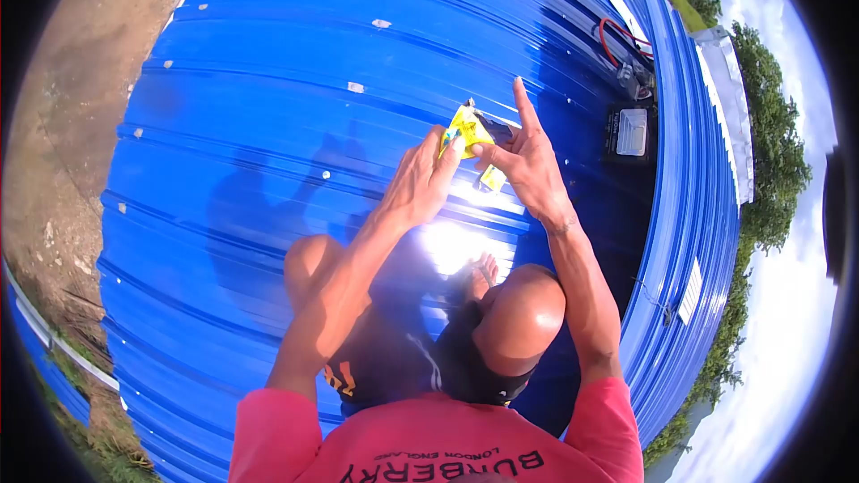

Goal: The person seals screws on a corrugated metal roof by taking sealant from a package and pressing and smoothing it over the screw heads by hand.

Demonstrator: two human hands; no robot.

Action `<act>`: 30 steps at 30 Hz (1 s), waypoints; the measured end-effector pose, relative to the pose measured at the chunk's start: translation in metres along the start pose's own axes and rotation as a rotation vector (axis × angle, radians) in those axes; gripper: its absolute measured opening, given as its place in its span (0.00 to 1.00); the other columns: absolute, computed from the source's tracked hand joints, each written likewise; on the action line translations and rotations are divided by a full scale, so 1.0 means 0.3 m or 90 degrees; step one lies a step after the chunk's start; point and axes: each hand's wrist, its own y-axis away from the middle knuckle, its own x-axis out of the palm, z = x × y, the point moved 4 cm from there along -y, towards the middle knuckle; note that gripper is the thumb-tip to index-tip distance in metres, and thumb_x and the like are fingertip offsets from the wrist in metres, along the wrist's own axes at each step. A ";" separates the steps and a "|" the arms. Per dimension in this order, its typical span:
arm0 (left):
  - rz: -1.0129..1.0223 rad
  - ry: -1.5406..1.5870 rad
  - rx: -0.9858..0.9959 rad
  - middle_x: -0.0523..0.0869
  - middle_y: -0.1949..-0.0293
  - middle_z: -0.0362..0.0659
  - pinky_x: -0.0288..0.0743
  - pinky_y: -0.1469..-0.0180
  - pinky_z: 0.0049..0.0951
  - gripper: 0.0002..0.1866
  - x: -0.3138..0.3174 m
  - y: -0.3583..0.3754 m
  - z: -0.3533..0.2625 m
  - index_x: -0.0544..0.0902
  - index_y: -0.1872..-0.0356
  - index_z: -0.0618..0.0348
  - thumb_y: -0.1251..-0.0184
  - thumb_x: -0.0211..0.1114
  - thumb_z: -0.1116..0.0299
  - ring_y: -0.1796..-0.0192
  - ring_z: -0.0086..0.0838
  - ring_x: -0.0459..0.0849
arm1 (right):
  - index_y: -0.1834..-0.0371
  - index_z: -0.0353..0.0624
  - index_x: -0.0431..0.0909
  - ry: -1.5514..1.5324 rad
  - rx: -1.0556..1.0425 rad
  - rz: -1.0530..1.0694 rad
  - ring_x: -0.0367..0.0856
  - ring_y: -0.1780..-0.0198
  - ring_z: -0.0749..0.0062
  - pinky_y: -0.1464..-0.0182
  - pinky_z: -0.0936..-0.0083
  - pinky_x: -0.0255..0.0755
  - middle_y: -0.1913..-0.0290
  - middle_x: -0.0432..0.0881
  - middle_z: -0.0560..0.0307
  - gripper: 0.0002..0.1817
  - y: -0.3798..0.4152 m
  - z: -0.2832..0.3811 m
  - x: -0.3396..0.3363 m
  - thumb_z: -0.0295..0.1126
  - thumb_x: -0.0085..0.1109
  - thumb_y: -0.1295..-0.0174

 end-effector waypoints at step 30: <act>-0.254 -0.307 -0.065 0.80 0.69 0.66 0.69 0.63 0.56 0.16 -0.337 0.347 -0.075 0.73 0.52 0.70 0.19 0.48 0.62 0.64 0.65 0.79 | 0.16 0.41 0.48 -0.267 -0.074 0.316 0.80 0.51 0.77 0.56 0.80 0.82 0.51 0.82 0.51 0.51 -0.166 -0.060 0.502 0.10 0.64 0.43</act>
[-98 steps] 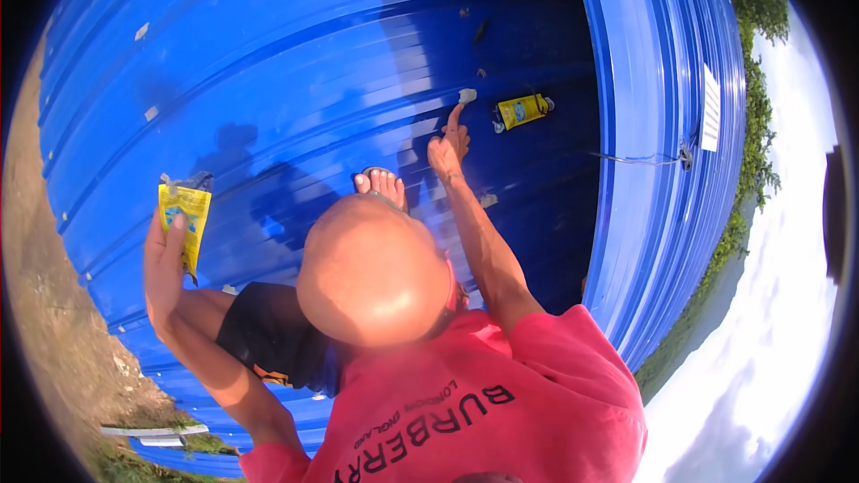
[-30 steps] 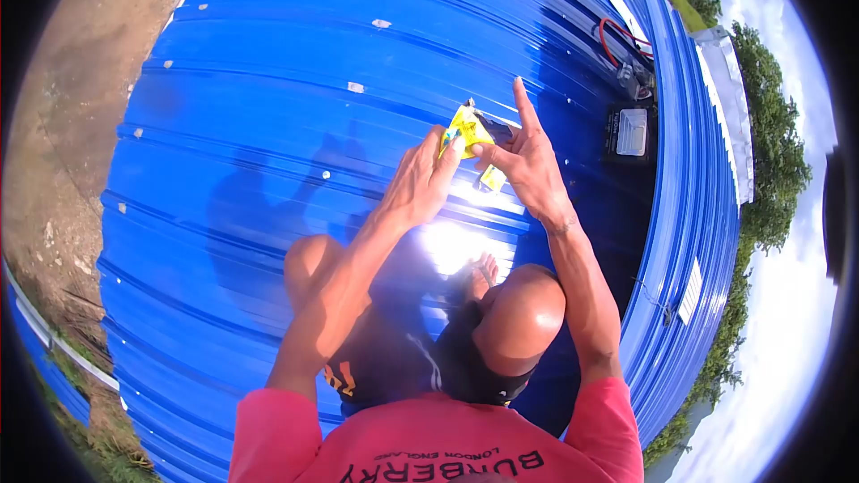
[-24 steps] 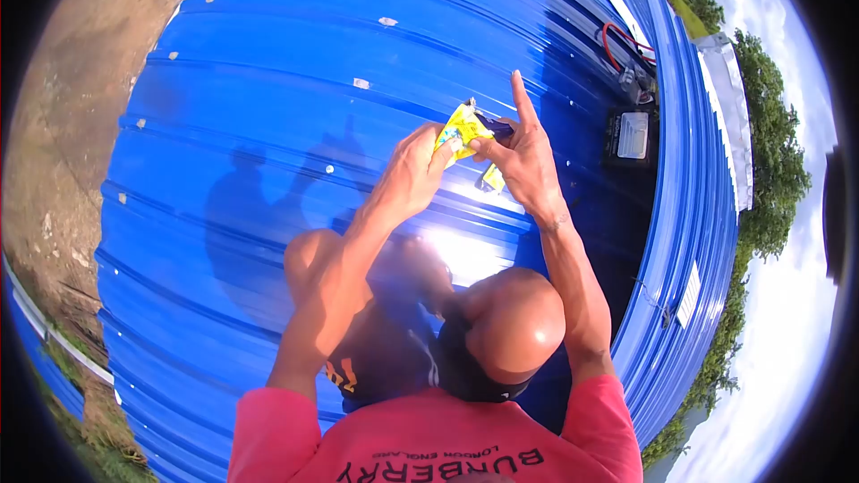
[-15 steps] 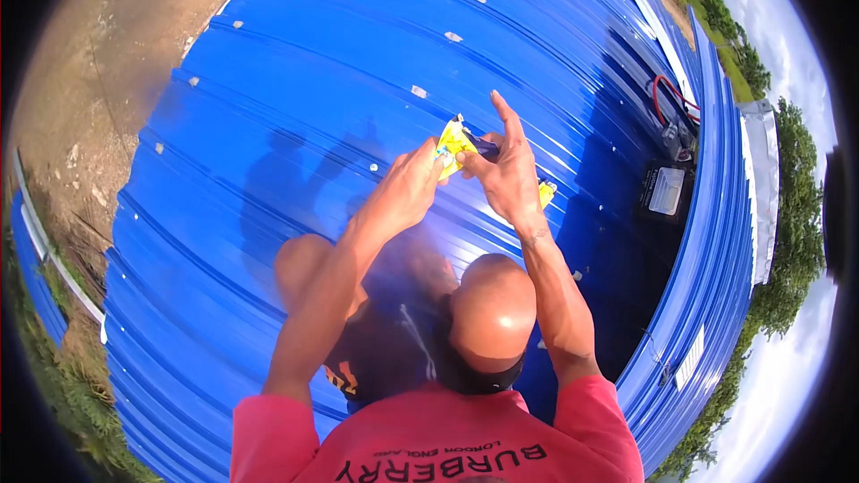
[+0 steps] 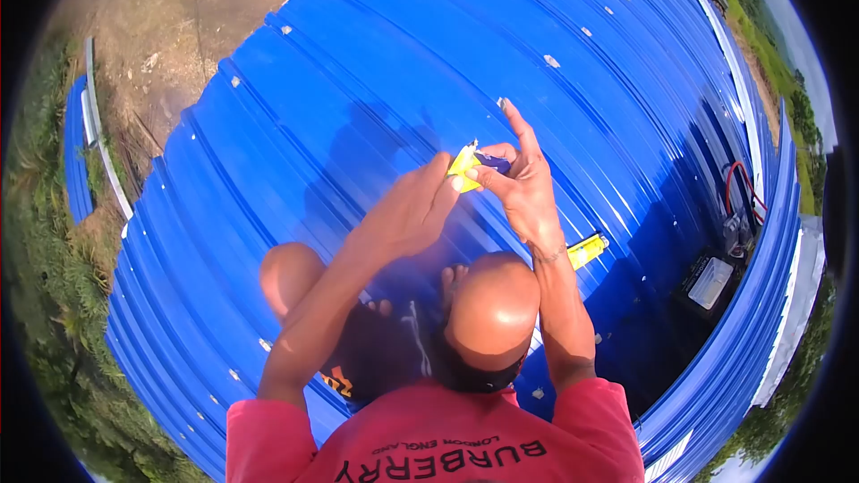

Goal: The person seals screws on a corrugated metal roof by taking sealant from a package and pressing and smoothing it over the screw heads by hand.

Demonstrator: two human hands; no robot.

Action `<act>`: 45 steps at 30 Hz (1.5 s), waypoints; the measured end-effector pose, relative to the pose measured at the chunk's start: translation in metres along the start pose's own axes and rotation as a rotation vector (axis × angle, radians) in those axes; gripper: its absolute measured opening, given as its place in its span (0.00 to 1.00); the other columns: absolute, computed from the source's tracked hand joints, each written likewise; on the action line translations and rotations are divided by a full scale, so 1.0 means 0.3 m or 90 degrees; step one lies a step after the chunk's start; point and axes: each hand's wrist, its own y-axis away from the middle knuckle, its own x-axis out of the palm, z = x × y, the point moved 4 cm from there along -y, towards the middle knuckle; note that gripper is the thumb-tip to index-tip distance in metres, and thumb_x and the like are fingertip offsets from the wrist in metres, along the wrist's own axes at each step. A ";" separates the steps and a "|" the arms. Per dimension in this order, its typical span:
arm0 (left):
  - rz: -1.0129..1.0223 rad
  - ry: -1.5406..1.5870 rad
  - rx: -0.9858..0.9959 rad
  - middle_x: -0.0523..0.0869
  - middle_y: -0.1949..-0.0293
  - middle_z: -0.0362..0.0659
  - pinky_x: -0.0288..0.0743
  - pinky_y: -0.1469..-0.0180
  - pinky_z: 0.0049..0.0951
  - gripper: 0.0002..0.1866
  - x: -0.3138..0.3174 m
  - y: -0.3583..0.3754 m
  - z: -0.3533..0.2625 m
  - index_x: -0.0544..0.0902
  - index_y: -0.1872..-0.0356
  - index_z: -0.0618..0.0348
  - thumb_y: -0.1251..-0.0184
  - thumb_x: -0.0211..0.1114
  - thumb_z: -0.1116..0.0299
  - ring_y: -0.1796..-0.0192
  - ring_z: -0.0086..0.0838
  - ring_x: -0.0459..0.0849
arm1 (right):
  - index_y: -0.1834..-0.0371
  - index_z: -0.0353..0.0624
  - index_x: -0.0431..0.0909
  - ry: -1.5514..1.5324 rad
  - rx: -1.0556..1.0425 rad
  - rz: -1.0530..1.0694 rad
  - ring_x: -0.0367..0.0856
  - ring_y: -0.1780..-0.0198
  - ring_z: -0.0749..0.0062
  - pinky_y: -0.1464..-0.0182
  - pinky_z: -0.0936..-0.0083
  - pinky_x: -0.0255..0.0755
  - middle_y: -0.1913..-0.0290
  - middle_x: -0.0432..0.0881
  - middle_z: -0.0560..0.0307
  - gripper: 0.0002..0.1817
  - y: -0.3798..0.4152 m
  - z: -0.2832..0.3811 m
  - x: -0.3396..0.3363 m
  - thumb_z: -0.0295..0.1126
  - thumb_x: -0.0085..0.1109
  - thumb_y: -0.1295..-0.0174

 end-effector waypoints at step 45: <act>0.057 -0.313 -0.224 0.81 0.73 0.63 0.70 0.63 0.57 0.17 -0.006 0.038 -0.022 0.76 0.58 0.66 0.16 0.46 0.61 0.67 0.63 0.80 | 0.46 0.41 0.83 -0.401 0.195 0.175 0.78 0.43 0.72 0.45 0.70 0.74 0.38 0.80 0.55 0.18 0.088 -0.120 -0.055 0.15 0.47 0.32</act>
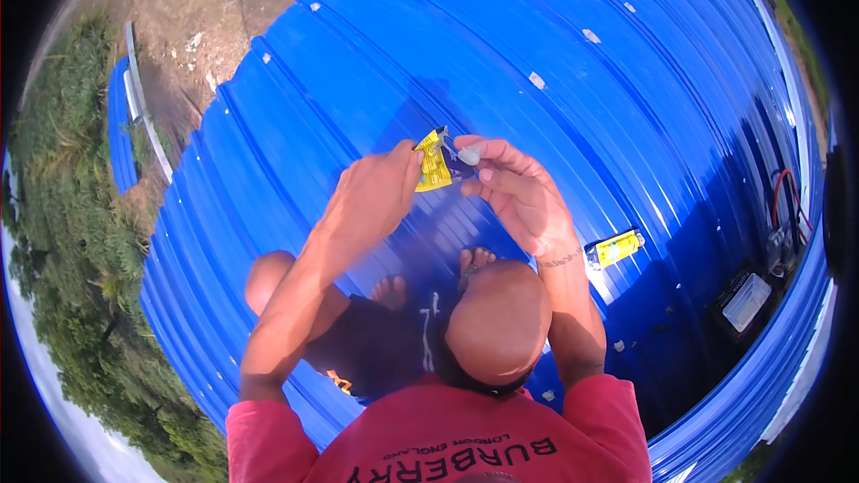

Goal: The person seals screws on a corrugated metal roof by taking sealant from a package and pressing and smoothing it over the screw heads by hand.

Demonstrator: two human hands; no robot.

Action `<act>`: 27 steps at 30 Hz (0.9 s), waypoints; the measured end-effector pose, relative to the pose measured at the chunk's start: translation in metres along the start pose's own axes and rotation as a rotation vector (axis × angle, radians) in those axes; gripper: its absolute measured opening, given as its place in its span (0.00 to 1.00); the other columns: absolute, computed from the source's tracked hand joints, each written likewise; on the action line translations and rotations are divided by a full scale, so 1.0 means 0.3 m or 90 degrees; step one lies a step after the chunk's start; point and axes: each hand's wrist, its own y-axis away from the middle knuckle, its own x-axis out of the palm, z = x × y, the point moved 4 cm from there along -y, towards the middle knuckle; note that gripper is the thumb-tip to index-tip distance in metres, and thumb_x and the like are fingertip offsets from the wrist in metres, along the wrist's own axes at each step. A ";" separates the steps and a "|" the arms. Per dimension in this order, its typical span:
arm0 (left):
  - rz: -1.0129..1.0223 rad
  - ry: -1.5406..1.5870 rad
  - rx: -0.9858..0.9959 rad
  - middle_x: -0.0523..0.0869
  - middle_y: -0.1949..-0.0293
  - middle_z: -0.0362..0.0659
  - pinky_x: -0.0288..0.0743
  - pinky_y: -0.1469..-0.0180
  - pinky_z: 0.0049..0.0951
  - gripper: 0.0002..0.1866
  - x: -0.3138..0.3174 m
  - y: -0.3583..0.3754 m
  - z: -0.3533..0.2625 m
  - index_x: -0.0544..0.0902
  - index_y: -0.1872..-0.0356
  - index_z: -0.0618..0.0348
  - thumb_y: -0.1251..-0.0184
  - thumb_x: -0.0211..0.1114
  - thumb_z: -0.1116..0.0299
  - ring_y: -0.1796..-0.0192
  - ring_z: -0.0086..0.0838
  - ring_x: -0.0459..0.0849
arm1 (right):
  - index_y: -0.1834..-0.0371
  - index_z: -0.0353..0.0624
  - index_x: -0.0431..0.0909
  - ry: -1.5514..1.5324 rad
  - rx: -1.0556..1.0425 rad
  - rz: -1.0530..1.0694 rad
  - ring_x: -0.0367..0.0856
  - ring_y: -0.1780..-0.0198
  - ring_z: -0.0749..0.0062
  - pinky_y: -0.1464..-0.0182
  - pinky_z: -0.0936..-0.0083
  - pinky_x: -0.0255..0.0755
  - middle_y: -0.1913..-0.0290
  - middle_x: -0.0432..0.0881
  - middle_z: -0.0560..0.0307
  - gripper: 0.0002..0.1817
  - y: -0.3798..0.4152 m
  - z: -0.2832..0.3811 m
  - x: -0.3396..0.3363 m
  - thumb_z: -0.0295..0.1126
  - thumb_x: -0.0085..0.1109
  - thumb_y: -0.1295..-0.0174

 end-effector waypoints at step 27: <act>0.034 -0.009 -0.070 0.81 0.70 0.58 0.71 0.64 0.52 0.10 -0.189 0.197 0.194 0.75 0.61 0.63 0.22 0.55 0.66 0.65 0.59 0.80 | 0.44 0.51 0.88 0.691 0.038 -0.252 0.78 0.43 0.59 0.35 0.71 0.70 0.46 0.79 0.47 0.32 -0.523 -0.547 -0.763 0.14 0.40 0.45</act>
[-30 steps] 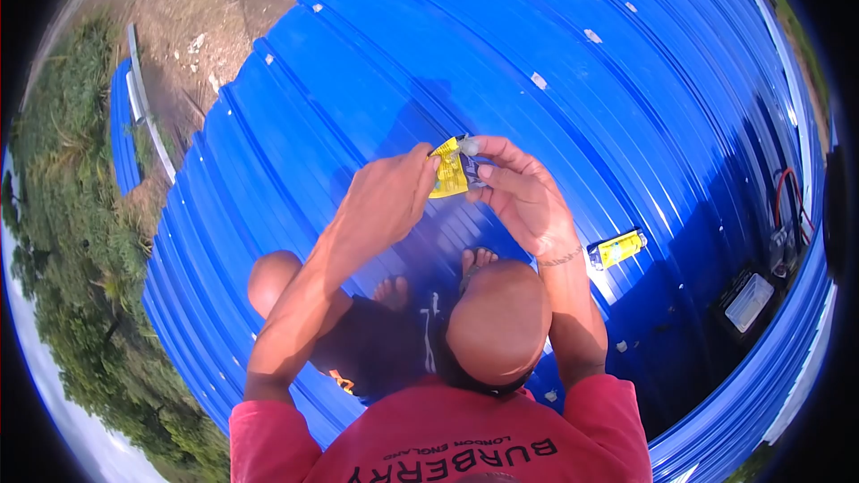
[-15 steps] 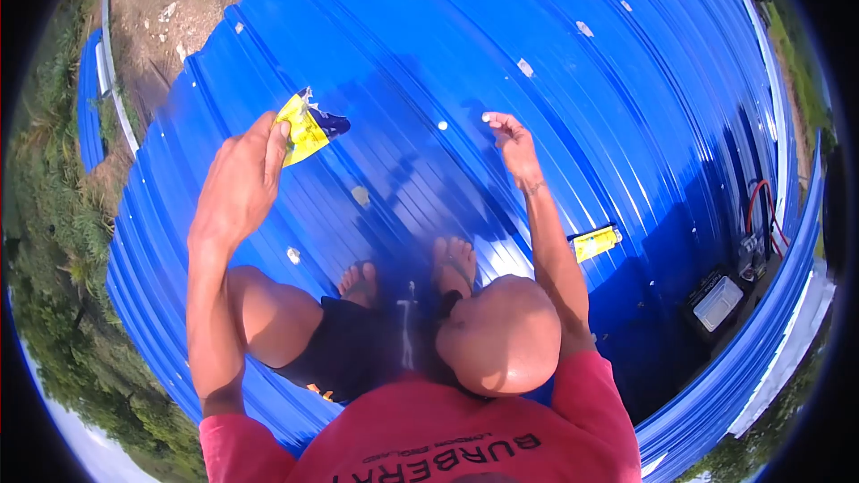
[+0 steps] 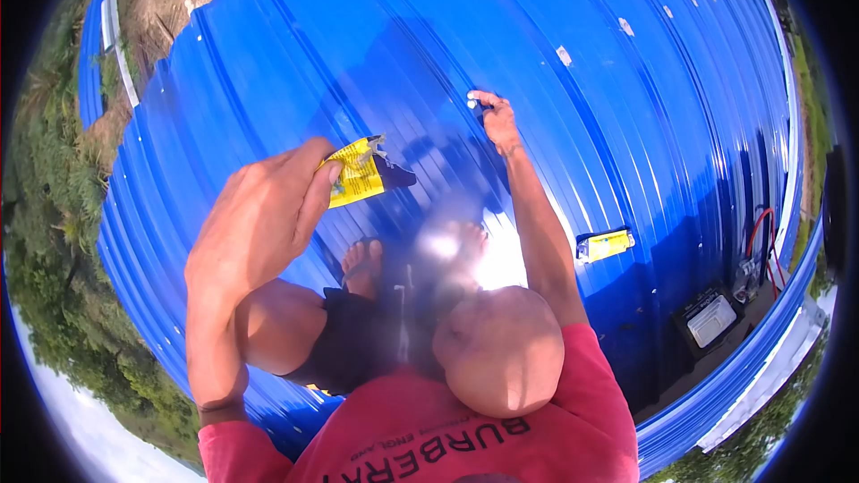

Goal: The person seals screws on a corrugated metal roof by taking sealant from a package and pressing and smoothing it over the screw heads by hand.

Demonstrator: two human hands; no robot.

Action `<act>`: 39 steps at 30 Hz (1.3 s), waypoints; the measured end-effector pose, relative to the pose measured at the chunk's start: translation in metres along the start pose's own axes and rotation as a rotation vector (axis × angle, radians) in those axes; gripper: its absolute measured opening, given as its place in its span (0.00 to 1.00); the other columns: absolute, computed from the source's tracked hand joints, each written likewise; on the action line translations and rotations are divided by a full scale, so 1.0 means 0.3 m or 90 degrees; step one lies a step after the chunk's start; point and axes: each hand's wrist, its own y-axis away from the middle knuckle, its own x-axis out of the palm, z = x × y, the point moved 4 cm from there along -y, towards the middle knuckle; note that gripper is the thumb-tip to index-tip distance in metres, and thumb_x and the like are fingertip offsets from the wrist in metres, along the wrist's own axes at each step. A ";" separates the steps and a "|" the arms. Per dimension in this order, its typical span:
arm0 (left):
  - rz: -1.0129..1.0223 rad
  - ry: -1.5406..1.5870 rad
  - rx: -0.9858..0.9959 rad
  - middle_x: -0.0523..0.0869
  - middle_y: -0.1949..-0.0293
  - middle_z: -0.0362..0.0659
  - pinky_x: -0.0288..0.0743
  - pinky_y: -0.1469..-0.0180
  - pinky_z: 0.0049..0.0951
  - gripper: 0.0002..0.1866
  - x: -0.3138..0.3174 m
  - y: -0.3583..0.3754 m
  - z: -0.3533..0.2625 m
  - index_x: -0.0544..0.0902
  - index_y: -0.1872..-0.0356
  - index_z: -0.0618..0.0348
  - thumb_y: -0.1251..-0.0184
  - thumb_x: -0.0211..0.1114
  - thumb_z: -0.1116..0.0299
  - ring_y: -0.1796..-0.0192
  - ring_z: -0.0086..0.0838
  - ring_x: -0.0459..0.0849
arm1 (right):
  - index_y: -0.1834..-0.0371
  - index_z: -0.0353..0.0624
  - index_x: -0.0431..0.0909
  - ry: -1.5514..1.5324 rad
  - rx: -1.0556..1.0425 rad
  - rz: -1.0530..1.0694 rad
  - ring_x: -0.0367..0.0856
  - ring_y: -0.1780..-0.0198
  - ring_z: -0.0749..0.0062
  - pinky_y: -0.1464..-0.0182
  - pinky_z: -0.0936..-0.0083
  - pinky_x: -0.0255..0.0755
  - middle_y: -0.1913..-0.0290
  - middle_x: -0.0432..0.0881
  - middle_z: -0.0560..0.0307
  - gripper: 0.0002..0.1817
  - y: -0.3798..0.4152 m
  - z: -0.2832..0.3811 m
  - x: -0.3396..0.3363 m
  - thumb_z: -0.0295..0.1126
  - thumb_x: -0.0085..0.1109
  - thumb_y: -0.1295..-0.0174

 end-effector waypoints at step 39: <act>-0.027 0.008 -0.002 0.80 0.69 0.60 0.70 0.64 0.52 0.09 -0.014 0.054 -0.002 0.76 0.59 0.63 0.22 0.56 0.67 0.65 0.62 0.78 | 0.32 0.53 0.79 0.362 -0.126 -0.087 0.71 0.41 0.47 0.38 0.56 0.69 0.42 0.73 0.43 0.34 0.075 0.002 0.005 0.20 0.54 0.46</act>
